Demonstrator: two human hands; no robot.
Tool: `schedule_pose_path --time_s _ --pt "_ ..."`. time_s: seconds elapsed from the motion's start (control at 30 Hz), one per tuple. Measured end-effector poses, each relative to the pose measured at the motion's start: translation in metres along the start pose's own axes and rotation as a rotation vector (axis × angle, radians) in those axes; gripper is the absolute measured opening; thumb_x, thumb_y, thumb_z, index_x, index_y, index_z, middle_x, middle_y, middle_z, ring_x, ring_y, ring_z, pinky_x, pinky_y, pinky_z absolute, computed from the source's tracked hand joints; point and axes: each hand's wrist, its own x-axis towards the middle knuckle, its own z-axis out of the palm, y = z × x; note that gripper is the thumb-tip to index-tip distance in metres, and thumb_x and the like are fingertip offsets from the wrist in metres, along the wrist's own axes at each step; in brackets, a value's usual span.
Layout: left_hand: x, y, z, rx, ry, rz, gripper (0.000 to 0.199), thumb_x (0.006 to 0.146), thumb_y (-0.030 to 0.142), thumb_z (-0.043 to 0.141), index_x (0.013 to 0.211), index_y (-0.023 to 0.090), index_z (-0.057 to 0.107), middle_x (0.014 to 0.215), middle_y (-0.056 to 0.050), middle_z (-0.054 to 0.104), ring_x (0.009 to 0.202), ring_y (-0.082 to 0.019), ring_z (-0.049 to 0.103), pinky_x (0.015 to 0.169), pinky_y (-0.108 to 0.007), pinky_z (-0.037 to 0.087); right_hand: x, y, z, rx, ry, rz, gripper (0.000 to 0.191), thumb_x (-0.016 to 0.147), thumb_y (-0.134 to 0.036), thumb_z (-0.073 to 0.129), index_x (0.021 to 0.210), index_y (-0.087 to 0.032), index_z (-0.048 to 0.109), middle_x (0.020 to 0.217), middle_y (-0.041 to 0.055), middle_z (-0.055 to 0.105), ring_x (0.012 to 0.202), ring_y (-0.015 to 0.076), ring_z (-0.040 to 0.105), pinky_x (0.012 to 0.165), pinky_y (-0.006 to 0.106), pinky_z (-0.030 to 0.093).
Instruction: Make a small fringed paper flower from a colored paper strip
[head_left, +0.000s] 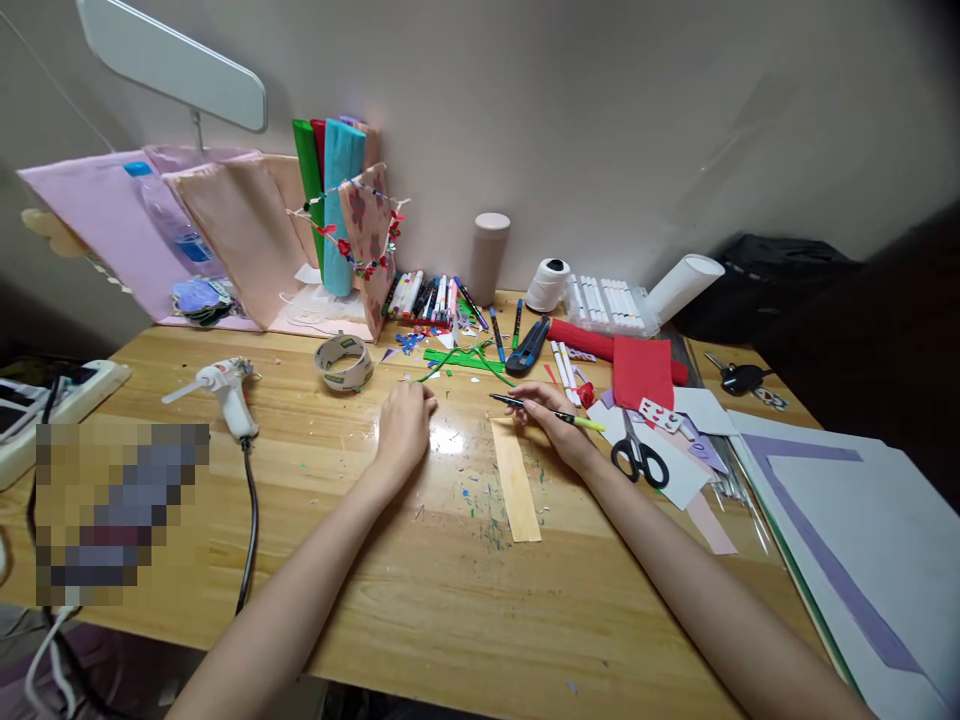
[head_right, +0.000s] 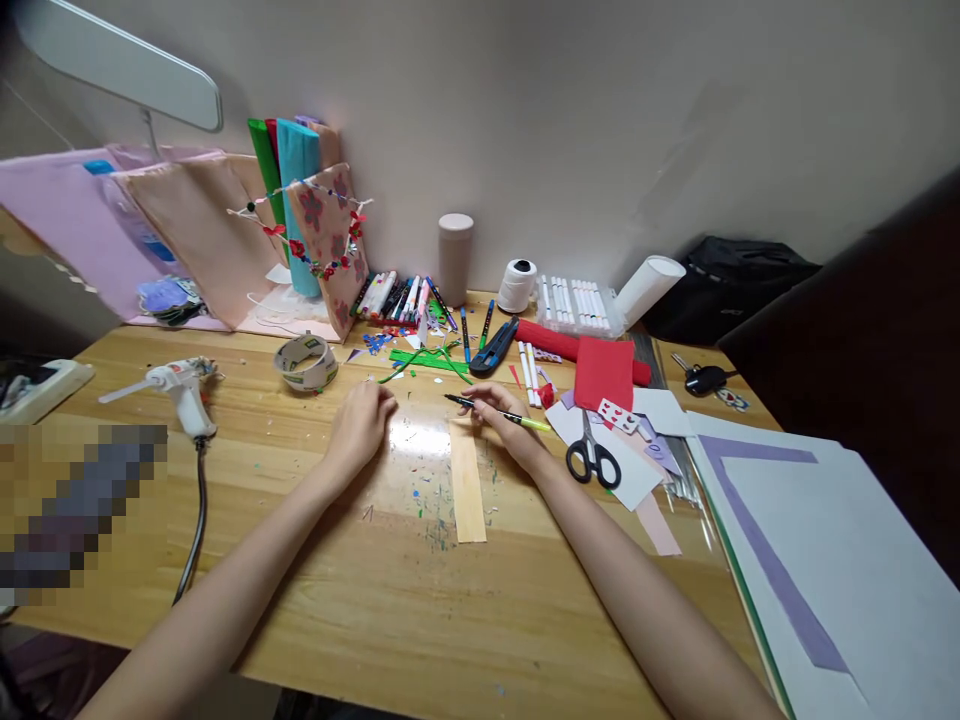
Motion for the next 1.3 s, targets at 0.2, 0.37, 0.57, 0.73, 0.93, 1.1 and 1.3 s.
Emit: schedule_pose_path --time_s 0.2,0.37,0.57,0.73,0.93,1.1,1.3 --pt "-0.007 0.013 0.015 -0.501 -0.038 0.12 0.012 0.087 0.024 0.047 0.089 0.018 0.056 0.091 -0.006 0.064 0.086 -0.019 0.06 0.078 -0.033 0.046 -0.003 -0.004 0.004 -0.059 -0.113 0.017 0.019 0.079 -0.033 0.061 0.093 -0.02 0.059 0.091 0.0057 0.066 0.086 0.0191 0.063 0.077 0.035 0.047" --pt "-0.007 0.016 0.015 -0.731 -0.103 0.079 0.015 0.086 0.029 0.048 0.088 0.018 0.059 0.089 -0.006 0.066 0.081 -0.017 0.063 0.076 -0.032 0.05 -0.001 -0.006 0.004 -0.103 -0.135 -0.013 0.017 0.079 -0.032 0.061 0.091 -0.02 0.06 0.089 0.0049 0.066 0.086 0.0181 0.062 0.078 0.033 0.047" --pt "-0.011 0.021 0.011 -0.73 -0.169 0.152 0.017 0.086 0.031 0.049 0.089 0.019 0.06 0.09 -0.006 0.065 0.084 -0.018 0.062 0.077 -0.031 0.049 -0.002 -0.008 0.003 -0.09 -0.172 0.009 0.016 0.08 -0.032 0.061 0.09 -0.019 0.061 0.085 0.0033 0.066 0.082 0.0166 0.062 0.076 0.03 0.047" --pt "-0.013 0.025 0.008 -0.737 -0.212 0.162 0.018 0.084 0.029 0.051 0.085 0.017 0.064 0.086 -0.006 0.068 0.08 -0.018 0.062 0.075 -0.03 0.048 -0.006 -0.013 0.003 -0.103 -0.22 0.017 0.016 0.079 -0.033 0.062 0.084 -0.019 0.063 0.086 0.0041 0.065 0.083 0.0171 0.06 0.078 0.032 0.046" --pt "-0.016 0.028 0.007 -0.866 -0.27 0.103 0.013 0.078 0.024 0.056 0.075 0.015 0.065 0.077 -0.005 0.068 0.072 -0.016 0.061 0.068 -0.027 0.047 -0.006 -0.014 0.004 -0.132 -0.288 -0.029 0.019 0.079 -0.037 0.062 0.081 -0.018 0.062 0.084 0.004 0.065 0.082 0.0177 0.06 0.077 0.033 0.046" --pt "-0.017 0.033 0.002 -0.965 -0.33 0.025 0.011 0.073 0.024 0.06 0.067 0.015 0.063 0.067 -0.003 0.066 0.063 -0.014 0.059 0.061 -0.025 0.046 -0.008 -0.017 0.004 -0.166 -0.332 -0.07 0.021 0.079 -0.039 0.061 0.082 -0.018 0.062 0.083 0.0038 0.065 0.081 0.0176 0.06 0.076 0.033 0.047" --pt "-0.015 0.041 -0.005 -1.045 -0.328 -0.01 0.014 0.071 0.028 0.063 0.07 0.014 0.066 0.07 -0.004 0.067 0.063 -0.014 0.06 0.059 -0.025 0.048 -0.009 -0.027 0.004 -0.277 -0.305 -0.094 0.019 0.081 -0.035 0.062 0.091 -0.019 0.06 0.091 0.0047 0.065 0.086 0.0179 0.061 0.075 0.032 0.048"
